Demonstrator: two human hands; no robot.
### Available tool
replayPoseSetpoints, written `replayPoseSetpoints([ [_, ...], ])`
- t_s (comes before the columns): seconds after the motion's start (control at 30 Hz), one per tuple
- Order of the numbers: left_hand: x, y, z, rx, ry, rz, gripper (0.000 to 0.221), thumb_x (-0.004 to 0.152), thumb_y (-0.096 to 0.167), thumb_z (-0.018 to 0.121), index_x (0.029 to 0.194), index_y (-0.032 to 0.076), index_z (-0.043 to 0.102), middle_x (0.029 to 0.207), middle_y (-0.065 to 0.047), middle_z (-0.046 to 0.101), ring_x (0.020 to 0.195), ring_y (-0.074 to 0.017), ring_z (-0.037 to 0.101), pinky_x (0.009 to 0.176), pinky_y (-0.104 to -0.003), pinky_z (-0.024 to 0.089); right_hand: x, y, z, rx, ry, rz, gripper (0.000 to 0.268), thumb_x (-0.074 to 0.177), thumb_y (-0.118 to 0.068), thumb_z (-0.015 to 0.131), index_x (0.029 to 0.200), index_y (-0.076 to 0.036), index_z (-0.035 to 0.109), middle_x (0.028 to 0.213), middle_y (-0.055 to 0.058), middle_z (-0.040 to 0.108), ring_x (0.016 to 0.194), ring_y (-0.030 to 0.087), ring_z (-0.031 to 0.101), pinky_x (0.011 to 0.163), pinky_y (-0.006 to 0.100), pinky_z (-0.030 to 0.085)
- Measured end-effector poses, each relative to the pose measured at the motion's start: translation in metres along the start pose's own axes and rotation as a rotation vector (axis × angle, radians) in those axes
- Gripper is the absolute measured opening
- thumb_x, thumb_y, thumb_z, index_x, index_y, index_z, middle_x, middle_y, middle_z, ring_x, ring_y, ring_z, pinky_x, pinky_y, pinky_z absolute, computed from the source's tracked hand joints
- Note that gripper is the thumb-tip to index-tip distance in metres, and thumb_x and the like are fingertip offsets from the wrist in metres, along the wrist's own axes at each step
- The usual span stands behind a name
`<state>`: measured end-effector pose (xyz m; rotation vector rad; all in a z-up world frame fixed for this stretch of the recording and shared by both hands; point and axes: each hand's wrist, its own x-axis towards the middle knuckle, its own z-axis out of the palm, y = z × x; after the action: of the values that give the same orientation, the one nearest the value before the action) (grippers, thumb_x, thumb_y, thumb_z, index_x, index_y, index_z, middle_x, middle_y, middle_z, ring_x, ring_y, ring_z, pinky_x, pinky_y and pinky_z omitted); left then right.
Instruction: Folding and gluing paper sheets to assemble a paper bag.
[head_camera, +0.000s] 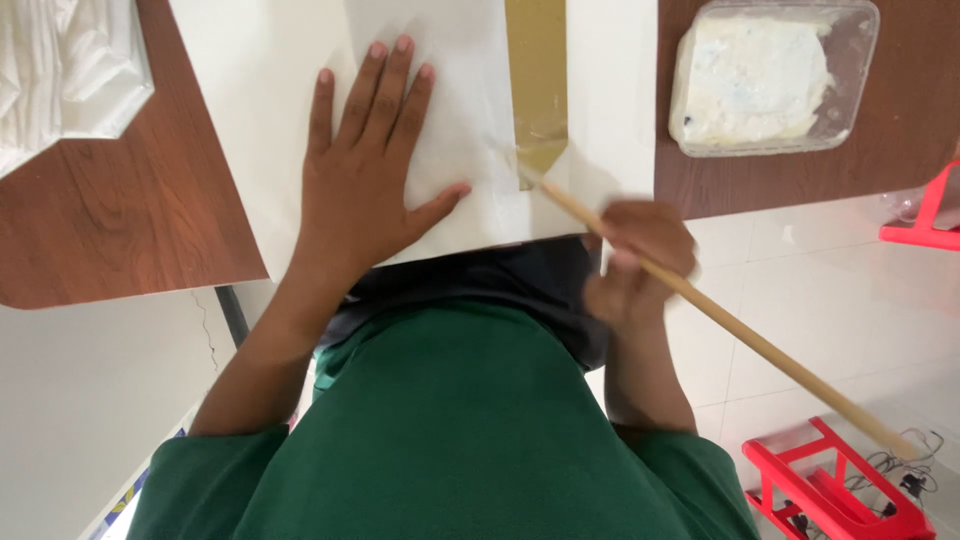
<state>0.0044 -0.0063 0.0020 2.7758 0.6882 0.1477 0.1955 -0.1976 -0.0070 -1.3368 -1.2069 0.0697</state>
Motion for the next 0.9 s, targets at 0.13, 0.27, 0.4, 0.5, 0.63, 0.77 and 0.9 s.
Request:
replayPoseSetpoints([
  [0.13, 0.0, 0.001, -0.003, -0.04, -0.016, 0.006, 0.087, 0.113, 0.065, 0.044, 0.167, -0.003, 0.031, 0.17, -0.02, 0.022, 0.157, -0.0359, 0.017, 0.125, -0.059, 0.009, 0.014, 0.0, 0.016, -0.087, -0.165, -0.048, 0.027, 0.11, -0.016, 0.047, 0.093, 0.001, 0.059, 0.072, 0.009, 0.054, 0.061, 0.029, 0.056, 0.055, 0.037, 0.047],
  [0.27, 0.0, -0.001, -0.001, -0.094, 0.007, 0.009, 0.087, 0.112, 0.062, 0.053, 0.165, -0.004, 0.032, 0.169, -0.023, 0.026, 0.156, -0.0378, 0.02, 0.124, -0.061, 0.008, -0.008, -0.008, 0.009, -0.115, -0.138, -0.061, 0.034, 0.108, -0.019, 0.047, 0.084, 0.002, 0.058, 0.066, 0.009, 0.056, 0.058, 0.032, 0.062, 0.051, 0.036, 0.05],
  [0.4, -0.003, -0.001, 0.0, -0.092, 0.009, 0.02, 0.086, 0.112, 0.06, 0.052, 0.165, -0.004, 0.031, 0.169, -0.024, 0.026, 0.156, -0.0387, 0.02, 0.123, -0.061, 0.008, -0.025, -0.016, 0.003, 0.104, -0.143, 0.049, 0.043, 0.106, -0.019, 0.047, 0.068, 0.001, 0.046, 0.051, 0.002, 0.029, 0.04, 0.017, 0.027, 0.039, 0.03, 0.02],
  [0.5, -0.003, -0.002, -0.002, -0.1, 0.024, 0.033, 0.084, 0.114, 0.06, 0.049, 0.165, -0.005, 0.032, 0.168, -0.026, 0.026, 0.156, -0.0393, 0.02, 0.123, -0.061, 0.007, -0.032, -0.026, 0.002, 0.053, 0.166, 0.085, 0.036, 0.105, -0.025, 0.054, 0.076, -0.003, 0.048, 0.067, 0.008, 0.042, 0.049, 0.026, 0.047, 0.04, 0.035, 0.033],
  [0.63, -0.012, -0.004, -0.002, -0.259, 0.043, 0.018, 0.069, 0.118, 0.05, 0.03, 0.169, 0.005, 0.021, 0.174, -0.019, 0.01, 0.165, -0.036, 0.008, 0.132, -0.061, -0.003, -0.012, -0.046, 0.005, 0.144, 0.383, 0.124, 0.032, 0.108, -0.037, 0.054, 0.096, -0.01, 0.042, 0.066, 0.013, 0.043, 0.035, 0.021, 0.037, 0.031, 0.029, 0.031],
  [0.77, -0.014, 0.024, -0.027, -0.319, 0.35, 0.237, 0.047, 0.111, 0.039, 0.056, 0.143, 0.005, 0.059, 0.156, -0.026, 0.046, 0.149, -0.0554, 0.041, 0.123, -0.076, 0.012, -0.009, -0.043, 0.015, 0.108, 0.459, 0.219, 0.034, 0.103, -0.037, 0.066, 0.101, -0.014, 0.041, 0.07, 0.012, 0.054, 0.036, 0.021, 0.047, 0.032, 0.027, 0.032],
  [0.9, 0.0, 0.055, -0.033, -0.088, 0.397, 0.475, 0.043, 0.112, 0.048, 0.071, 0.14, 0.017, 0.066, 0.146, -0.013, 0.063, 0.138, -0.0351, 0.057, 0.113, -0.077, 0.018, -0.022, -0.032, 0.019, 0.218, 0.441, 0.314, 0.027, 0.1, -0.019, 0.065, 0.102, -0.011, 0.039, 0.07, 0.02, 0.056, 0.041, 0.023, 0.05, 0.035, 0.026, 0.038],
])
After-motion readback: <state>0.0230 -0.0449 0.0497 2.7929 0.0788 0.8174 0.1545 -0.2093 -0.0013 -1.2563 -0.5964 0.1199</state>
